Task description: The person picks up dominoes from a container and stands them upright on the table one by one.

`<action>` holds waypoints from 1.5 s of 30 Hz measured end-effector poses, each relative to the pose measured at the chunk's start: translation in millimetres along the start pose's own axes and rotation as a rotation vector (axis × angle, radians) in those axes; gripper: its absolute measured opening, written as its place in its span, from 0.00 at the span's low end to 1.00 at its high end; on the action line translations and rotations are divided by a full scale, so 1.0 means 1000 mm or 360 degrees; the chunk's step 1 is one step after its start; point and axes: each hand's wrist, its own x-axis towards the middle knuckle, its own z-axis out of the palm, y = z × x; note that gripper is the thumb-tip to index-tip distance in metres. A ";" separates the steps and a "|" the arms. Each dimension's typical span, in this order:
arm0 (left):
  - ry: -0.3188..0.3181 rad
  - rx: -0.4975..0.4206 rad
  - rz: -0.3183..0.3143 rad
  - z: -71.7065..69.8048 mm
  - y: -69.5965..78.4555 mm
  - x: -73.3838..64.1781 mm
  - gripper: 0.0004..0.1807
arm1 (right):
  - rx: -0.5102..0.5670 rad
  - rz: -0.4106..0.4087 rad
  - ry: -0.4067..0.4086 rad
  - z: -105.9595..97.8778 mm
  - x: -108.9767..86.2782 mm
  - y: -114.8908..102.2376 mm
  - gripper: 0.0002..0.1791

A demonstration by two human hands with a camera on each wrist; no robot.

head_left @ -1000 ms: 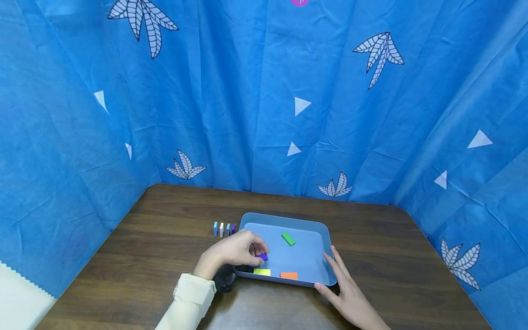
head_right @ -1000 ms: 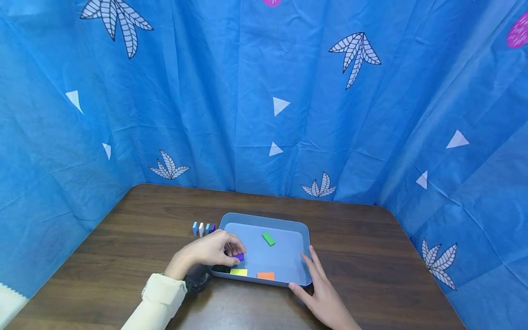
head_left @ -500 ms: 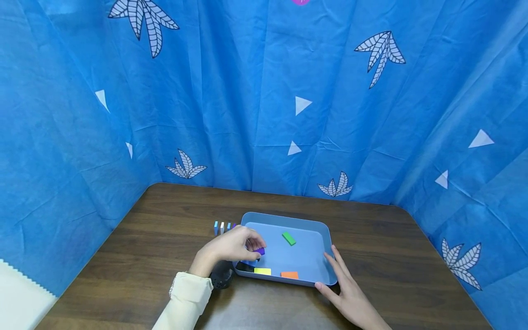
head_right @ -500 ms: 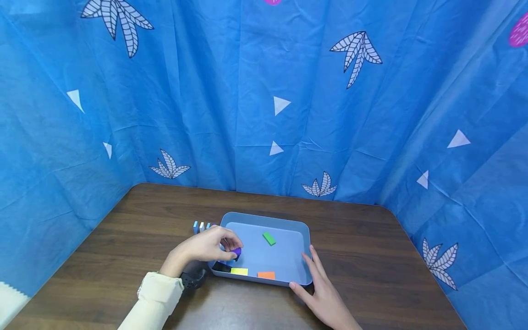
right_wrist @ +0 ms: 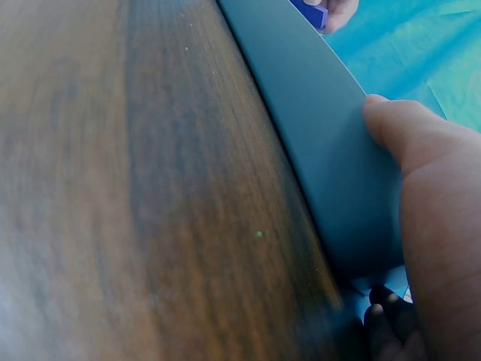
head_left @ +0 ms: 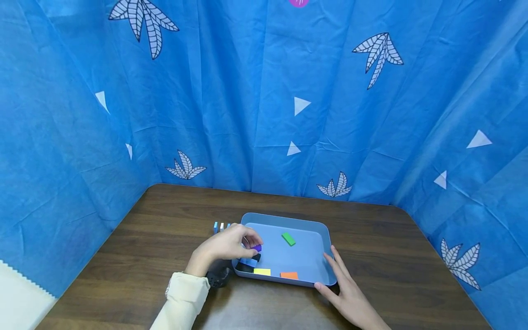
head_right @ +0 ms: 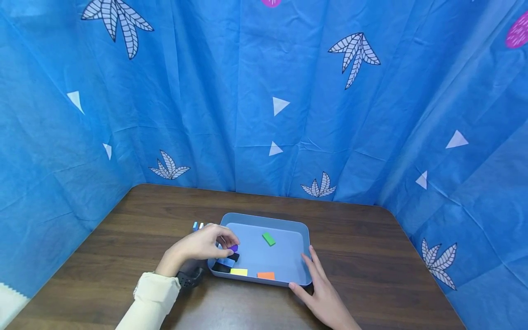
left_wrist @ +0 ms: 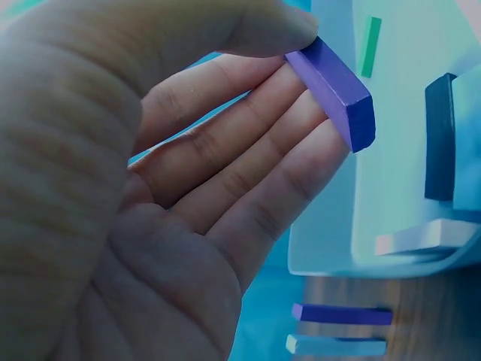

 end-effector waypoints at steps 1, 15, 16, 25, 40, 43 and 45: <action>0.0006 -0.0003 0.0001 -0.001 0.000 -0.001 0.10 | 0.0003 0.0001 0.0000 0.000 0.000 0.000 0.46; 0.0077 -0.0014 -0.0048 -0.011 -0.002 -0.009 0.12 | 0.0013 0.0068 -0.0063 0.000 0.000 0.001 0.47; 0.0086 -0.0015 -0.0048 -0.012 -0.002 -0.010 0.12 | 0.0011 0.0066 -0.0061 0.000 0.000 0.001 0.47; 0.0152 -0.0021 -0.0056 -0.020 -0.004 -0.014 0.12 | 0.0013 0.0062 -0.0061 -0.001 0.001 -0.001 0.47; 0.0307 0.0034 -0.0023 -0.031 -0.007 -0.020 0.14 | -0.0013 0.0012 -0.0016 -0.002 0.000 -0.004 0.47; 0.0331 0.0049 -0.0026 -0.034 -0.008 -0.022 0.13 | -0.0014 0.0019 -0.0023 -0.002 0.000 -0.004 0.47; 0.0348 0.0073 -0.0025 -0.035 -0.010 -0.023 0.13 | -0.0014 0.0027 -0.0030 -0.002 0.000 -0.004 0.47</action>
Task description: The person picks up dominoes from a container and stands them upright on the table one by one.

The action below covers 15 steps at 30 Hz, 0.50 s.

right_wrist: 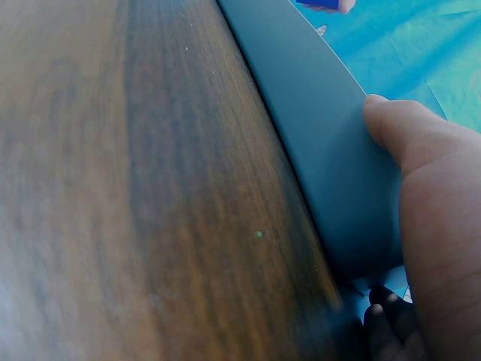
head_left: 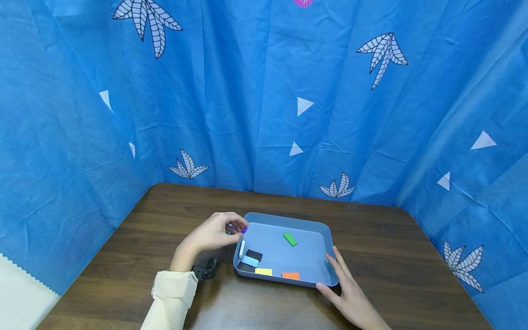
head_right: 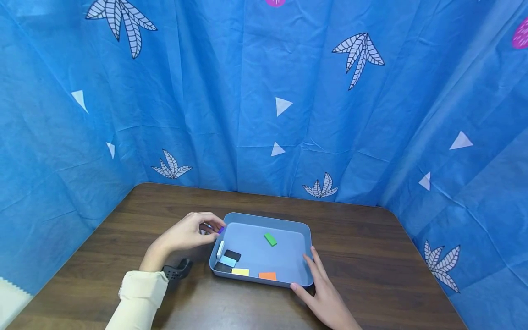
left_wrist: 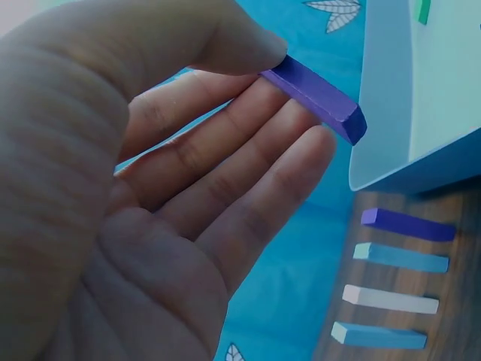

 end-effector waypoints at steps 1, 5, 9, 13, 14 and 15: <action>0.0006 0.0006 -0.0010 0.000 -0.001 0.000 0.13 | 0.0000 0.0005 -0.0005 0.000 0.000 0.000 0.47; 0.0026 0.0000 -0.0012 -0.003 -0.004 -0.002 0.13 | 0.0013 0.0023 -0.0023 0.001 0.000 0.001 0.47; 0.0054 -0.0022 -0.0045 -0.005 -0.005 -0.004 0.14 | 0.0016 0.0025 -0.0027 0.001 0.000 0.001 0.47; 0.0077 -0.0026 -0.0059 -0.007 -0.006 -0.004 0.13 | 0.0007 0.0022 -0.0019 0.001 0.001 0.001 0.47; 0.0081 -0.0025 -0.0065 -0.008 -0.006 -0.004 0.13 | 0.0009 0.0022 -0.0019 0.000 0.001 0.001 0.47; 0.0085 -0.0021 -0.0065 -0.008 -0.007 -0.004 0.13 | 0.0009 0.0023 -0.0019 0.000 0.001 0.001 0.47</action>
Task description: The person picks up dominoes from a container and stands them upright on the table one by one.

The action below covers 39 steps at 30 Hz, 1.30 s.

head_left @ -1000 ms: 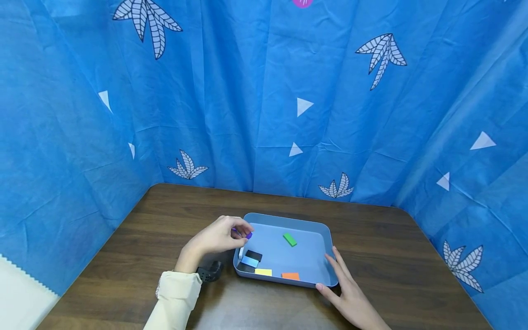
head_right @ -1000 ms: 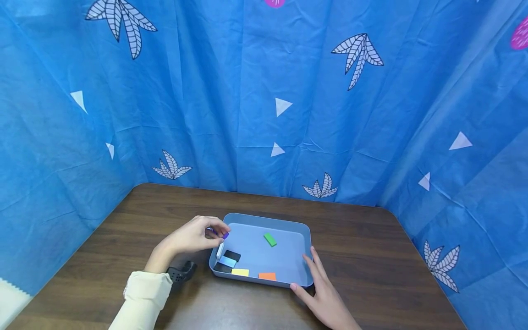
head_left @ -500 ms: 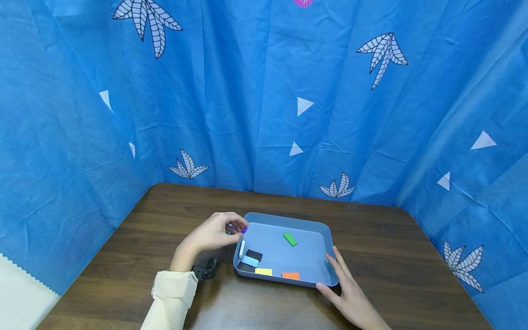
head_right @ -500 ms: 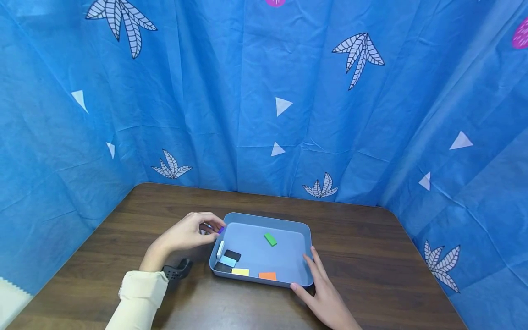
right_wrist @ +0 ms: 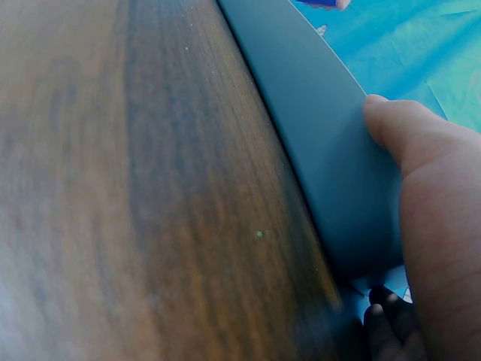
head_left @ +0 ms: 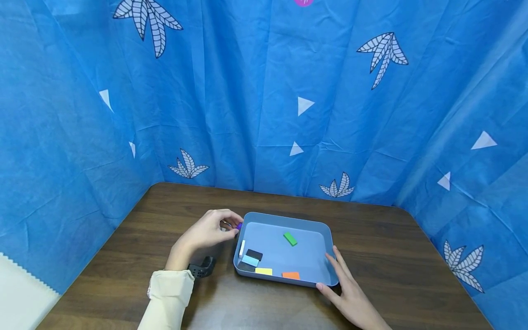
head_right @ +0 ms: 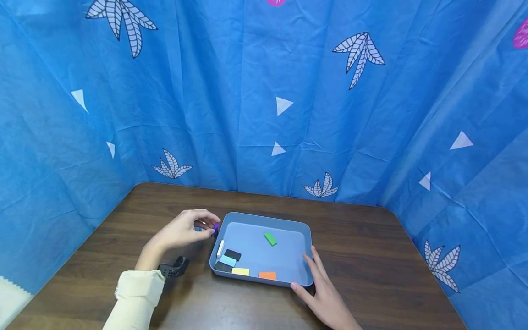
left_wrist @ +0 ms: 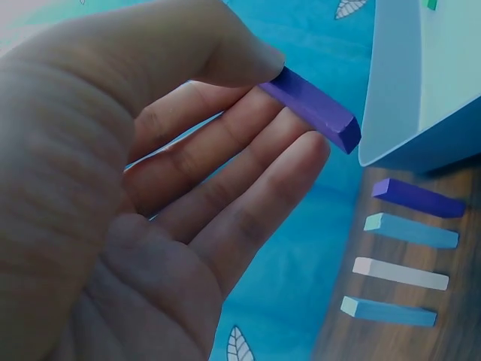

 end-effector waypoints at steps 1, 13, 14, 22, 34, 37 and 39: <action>0.0004 0.0000 0.0001 0.000 -0.001 0.000 0.13 | -0.0002 -0.0001 0.0000 0.000 0.000 0.000 0.47; 0.0111 -0.0097 -0.0023 -0.007 -0.006 -0.004 0.14 | 0.0001 0.0021 -0.0016 0.000 0.001 -0.002 0.48; 0.0114 -0.0103 -0.0025 -0.008 -0.007 -0.004 0.15 | 0.0002 0.0017 -0.0014 0.000 0.001 -0.002 0.48; 0.0195 -0.0103 -0.0049 -0.014 -0.010 -0.006 0.17 | -0.0001 -0.0021 0.0015 0.000 0.001 -0.001 0.47; 0.0364 -0.0140 -0.0050 -0.021 -0.019 -0.008 0.17 | -0.0012 -0.0035 0.0034 0.001 0.001 -0.001 0.47; 0.0417 -0.0153 -0.0044 -0.023 -0.019 -0.008 0.17 | -0.0019 -0.0051 0.0050 0.001 0.001 -0.001 0.46; 0.0444 -0.0163 -0.0047 -0.024 -0.021 -0.008 0.18 | -0.0019 -0.0051 0.0053 0.001 0.000 -0.002 0.46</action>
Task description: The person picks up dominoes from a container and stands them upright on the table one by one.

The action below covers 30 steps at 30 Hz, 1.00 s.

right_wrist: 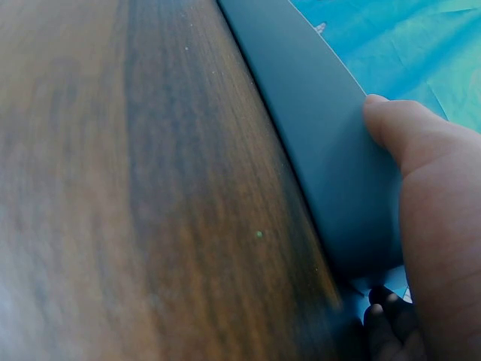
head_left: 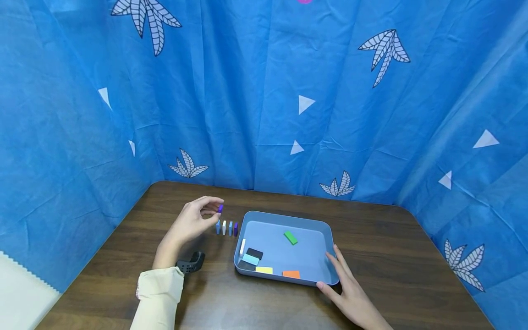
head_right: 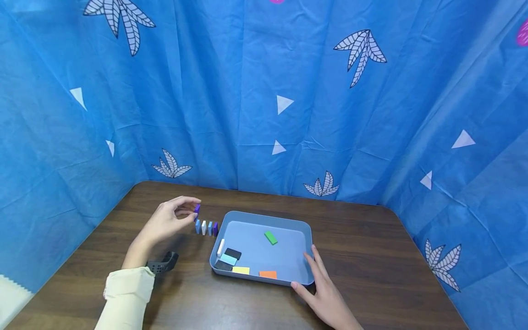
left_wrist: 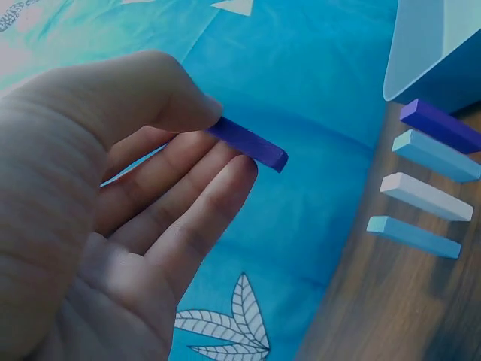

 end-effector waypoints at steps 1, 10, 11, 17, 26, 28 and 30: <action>0.0008 0.0002 0.0004 -0.001 -0.001 0.000 0.18 | 0.0000 0.0003 -0.0003 0.000 0.000 0.000 0.46; 0.0046 0.0057 -0.0018 -0.003 -0.008 -0.003 0.16 | 0.0022 0.0094 -0.0078 -0.001 -0.001 -0.001 0.48; 0.0049 0.0057 -0.0026 -0.003 -0.009 -0.003 0.16 | 0.0027 0.0092 -0.0078 -0.001 -0.001 -0.001 0.48; 0.0054 0.0063 -0.0084 -0.004 -0.015 -0.006 0.16 | 0.0024 0.0046 -0.0048 0.000 -0.001 0.000 0.46; 0.0009 0.0103 -0.0172 -0.004 -0.021 -0.010 0.16 | 0.0030 0.0041 -0.0050 0.000 -0.001 0.002 0.46; 0.0021 0.0093 -0.0150 -0.003 -0.023 -0.009 0.16 | 0.0031 0.0045 -0.0053 0.000 -0.001 0.002 0.46; 0.0030 0.0089 -0.0138 -0.002 -0.025 -0.008 0.16 | 0.0033 0.0054 -0.0059 0.000 0.000 0.002 0.47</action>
